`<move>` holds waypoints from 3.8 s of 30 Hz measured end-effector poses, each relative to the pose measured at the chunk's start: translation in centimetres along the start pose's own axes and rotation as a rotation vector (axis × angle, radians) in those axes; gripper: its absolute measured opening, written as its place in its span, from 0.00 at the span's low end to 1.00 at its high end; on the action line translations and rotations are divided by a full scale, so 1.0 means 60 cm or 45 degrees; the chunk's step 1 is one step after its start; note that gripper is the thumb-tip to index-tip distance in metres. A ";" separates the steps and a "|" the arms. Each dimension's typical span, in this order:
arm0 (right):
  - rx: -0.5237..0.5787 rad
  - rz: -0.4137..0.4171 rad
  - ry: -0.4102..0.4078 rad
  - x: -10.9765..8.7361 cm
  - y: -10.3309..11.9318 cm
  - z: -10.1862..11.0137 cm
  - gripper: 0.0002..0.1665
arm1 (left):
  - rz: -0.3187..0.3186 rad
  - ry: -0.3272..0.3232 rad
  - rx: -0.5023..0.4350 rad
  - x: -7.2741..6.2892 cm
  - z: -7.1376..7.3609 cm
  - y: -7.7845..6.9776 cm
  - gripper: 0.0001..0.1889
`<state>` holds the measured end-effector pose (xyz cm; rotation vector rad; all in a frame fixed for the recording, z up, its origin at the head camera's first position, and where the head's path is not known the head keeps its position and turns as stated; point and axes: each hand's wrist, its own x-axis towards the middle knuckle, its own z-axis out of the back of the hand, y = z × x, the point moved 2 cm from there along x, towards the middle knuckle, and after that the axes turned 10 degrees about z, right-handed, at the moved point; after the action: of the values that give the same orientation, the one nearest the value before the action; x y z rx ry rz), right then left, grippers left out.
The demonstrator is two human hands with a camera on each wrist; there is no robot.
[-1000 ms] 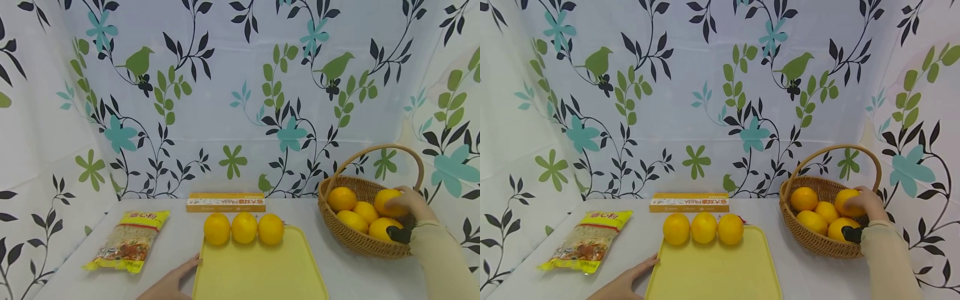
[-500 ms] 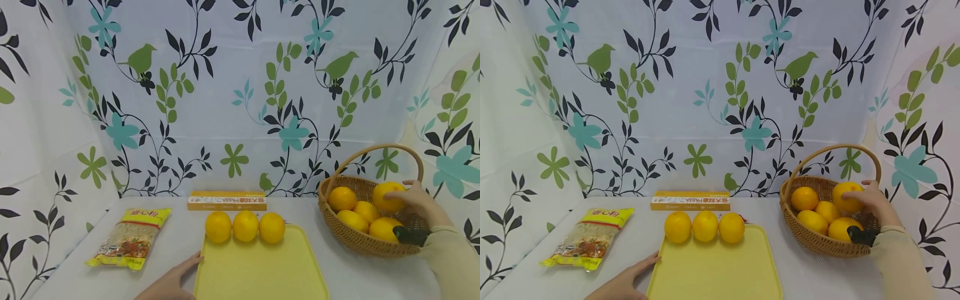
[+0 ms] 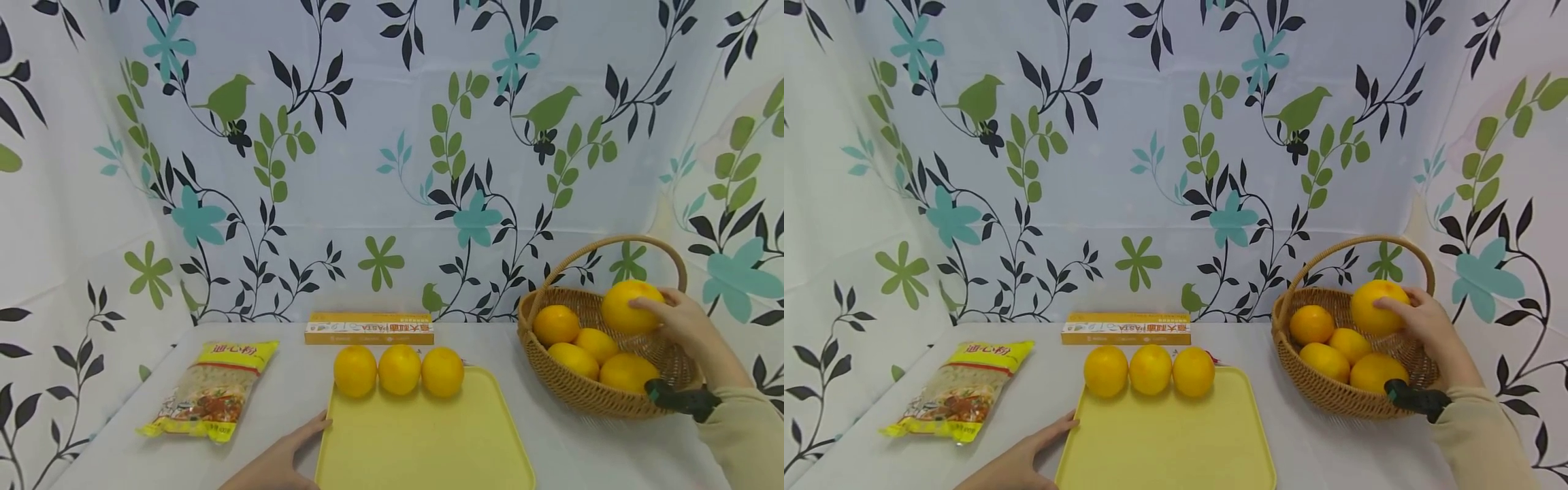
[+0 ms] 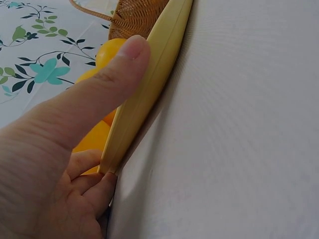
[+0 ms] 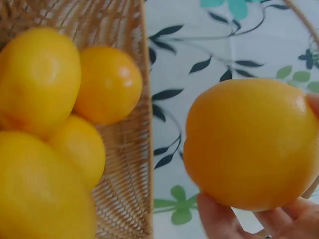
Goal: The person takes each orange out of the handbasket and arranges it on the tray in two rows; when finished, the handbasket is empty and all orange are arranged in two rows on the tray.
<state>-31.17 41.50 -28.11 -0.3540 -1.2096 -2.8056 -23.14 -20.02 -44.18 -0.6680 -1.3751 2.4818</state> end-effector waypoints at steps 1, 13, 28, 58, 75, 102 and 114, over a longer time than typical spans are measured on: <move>0.003 0.014 -0.022 0.000 0.000 -0.001 0.48 | -0.006 0.005 0.001 0.000 0.000 0.000 0.47; -0.043 0.293 -0.085 -0.063 0.084 -0.035 0.35 | 0.027 0.017 -0.007 0.002 0.000 -0.001 0.46; 0.170 0.431 -0.086 -0.111 0.142 -0.096 0.29 | 0.077 0.031 0.002 0.005 -0.002 -0.001 0.46; 0.090 0.368 0.205 -0.068 0.123 -0.332 0.36 | 0.047 0.053 -0.003 0.004 -0.001 -0.003 0.45; 0.314 0.329 0.230 -0.057 0.092 -0.358 0.36 | -0.013 0.070 0.063 0.005 0.003 -0.008 0.44; 0.174 0.483 0.220 -0.050 0.092 -0.370 0.47 | -0.018 0.073 0.030 0.001 0.006 -0.012 0.44; 0.126 0.502 0.163 -0.046 0.087 -0.373 0.50 | -0.016 0.077 0.015 0.003 0.007 -0.017 0.45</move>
<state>-31.83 21.59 -39.92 -0.3556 -1.1055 -2.3867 -23.49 -19.70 -43.16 -0.7236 -1.3380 2.4370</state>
